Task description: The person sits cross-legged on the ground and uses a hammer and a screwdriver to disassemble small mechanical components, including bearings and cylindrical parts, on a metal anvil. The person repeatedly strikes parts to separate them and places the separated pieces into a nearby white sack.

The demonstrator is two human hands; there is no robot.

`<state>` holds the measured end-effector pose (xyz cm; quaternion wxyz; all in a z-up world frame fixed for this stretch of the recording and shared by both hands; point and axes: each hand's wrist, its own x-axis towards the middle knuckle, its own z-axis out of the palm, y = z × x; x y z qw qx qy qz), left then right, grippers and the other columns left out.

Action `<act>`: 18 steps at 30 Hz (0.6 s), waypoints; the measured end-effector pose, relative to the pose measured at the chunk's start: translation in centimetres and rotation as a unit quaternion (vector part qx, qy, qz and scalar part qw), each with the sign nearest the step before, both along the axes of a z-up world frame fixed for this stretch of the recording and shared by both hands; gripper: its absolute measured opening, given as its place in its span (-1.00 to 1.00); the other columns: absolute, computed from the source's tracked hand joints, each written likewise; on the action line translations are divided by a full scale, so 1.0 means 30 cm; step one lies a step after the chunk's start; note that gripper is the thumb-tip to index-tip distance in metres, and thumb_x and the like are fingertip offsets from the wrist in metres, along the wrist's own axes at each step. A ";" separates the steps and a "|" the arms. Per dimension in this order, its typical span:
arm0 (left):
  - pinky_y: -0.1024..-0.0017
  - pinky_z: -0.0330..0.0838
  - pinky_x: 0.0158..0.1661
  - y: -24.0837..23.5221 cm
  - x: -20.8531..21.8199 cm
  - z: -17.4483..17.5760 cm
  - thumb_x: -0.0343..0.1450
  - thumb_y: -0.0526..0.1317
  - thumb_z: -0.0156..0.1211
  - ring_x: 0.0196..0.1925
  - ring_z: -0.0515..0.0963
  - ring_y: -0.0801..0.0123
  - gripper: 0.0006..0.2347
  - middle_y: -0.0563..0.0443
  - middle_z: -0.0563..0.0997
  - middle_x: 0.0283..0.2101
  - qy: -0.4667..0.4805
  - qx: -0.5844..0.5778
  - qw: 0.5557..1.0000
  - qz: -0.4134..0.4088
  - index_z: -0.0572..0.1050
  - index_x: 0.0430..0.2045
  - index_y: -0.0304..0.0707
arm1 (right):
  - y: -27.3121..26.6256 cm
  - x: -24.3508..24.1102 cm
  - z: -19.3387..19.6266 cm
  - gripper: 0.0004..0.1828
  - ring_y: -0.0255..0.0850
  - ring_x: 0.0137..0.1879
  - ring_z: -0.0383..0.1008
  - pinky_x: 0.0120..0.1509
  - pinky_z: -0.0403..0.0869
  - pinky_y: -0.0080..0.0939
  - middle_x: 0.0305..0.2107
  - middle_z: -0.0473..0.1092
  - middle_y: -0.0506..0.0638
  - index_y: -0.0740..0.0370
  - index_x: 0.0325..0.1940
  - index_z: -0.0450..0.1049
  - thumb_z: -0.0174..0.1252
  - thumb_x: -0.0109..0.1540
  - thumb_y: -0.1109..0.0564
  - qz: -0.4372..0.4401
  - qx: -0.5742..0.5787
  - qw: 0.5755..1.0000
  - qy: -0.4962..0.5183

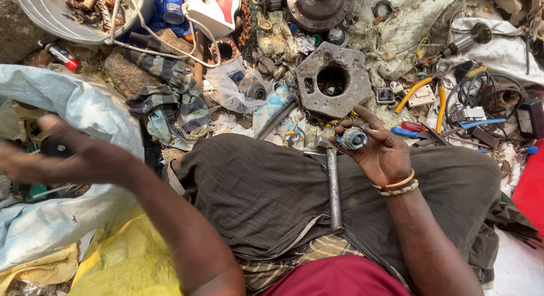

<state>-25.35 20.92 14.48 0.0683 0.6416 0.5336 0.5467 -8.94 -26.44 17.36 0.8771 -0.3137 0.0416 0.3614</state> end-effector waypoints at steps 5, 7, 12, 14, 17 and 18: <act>0.00 0.07 0.57 -0.262 0.216 0.036 0.54 0.02 0.16 0.58 0.15 0.01 -0.38 -0.29 0.12 0.48 -0.156 -0.094 0.962 -0.202 0.07 0.40 -0.34 | -0.026 -0.023 0.064 -0.46 0.14 0.31 0.43 0.46 0.37 0.34 0.13 0.41 0.26 0.26 0.48 0.17 -0.03 0.39 0.22 0.018 -0.078 0.996 -0.040; 0.09 0.04 0.62 -0.353 0.238 0.081 0.63 -0.05 0.18 0.61 0.12 0.08 -0.52 -0.22 0.08 0.52 -0.135 -0.070 0.958 -0.244 0.30 0.42 -0.29 | -0.053 -0.014 0.053 -0.45 0.10 0.27 0.46 0.39 0.42 0.30 0.11 0.43 0.22 0.22 0.45 0.19 0.04 0.36 0.17 0.004 -0.119 0.992 -0.049; 0.20 0.27 0.48 -0.540 0.247 0.138 0.63 -0.20 0.17 0.47 0.31 0.17 -0.80 -0.17 0.41 0.37 -0.126 -0.109 0.880 -0.444 0.54 0.05 -0.32 | -0.091 -0.020 -0.046 -0.45 0.06 0.24 0.51 0.35 0.48 0.25 0.04 0.47 0.15 0.31 0.42 0.27 0.14 0.40 0.04 0.003 -0.118 0.992 -0.049; 0.19 0.40 0.43 -0.610 0.249 0.146 0.59 -0.13 0.20 0.40 0.49 0.20 -0.79 -0.10 0.60 0.22 -0.068 -0.175 0.871 -0.453 0.57 0.02 -0.22 | -0.090 -0.012 -0.081 -0.45 0.04 0.21 0.52 0.32 0.49 0.19 0.02 0.48 0.12 0.31 0.42 0.29 0.15 0.41 -0.01 -0.007 -0.099 0.994 -0.043; 0.13 0.47 0.25 -0.763 0.247 0.140 0.51 -0.06 0.25 0.28 0.54 0.15 -0.73 -0.12 0.61 0.18 0.045 -0.251 0.764 -0.592 0.57 0.03 -0.12 | -0.101 -0.013 -0.122 -0.44 -0.03 0.19 0.53 0.33 0.55 0.13 0.01 0.48 0.08 0.21 0.39 0.28 0.18 0.35 -0.01 -0.003 -0.101 0.992 -0.070; 0.03 0.39 0.25 -0.825 0.249 0.136 0.49 -0.07 0.28 0.32 0.47 0.07 -0.68 -0.16 0.55 0.24 0.120 -0.226 0.719 -0.646 0.55 0.11 -0.13 | -0.109 -0.018 -0.135 -0.45 -0.07 0.19 0.52 0.31 0.55 0.09 0.03 0.47 0.06 0.21 0.38 0.28 0.19 0.35 0.00 -0.009 -0.109 0.991 -0.079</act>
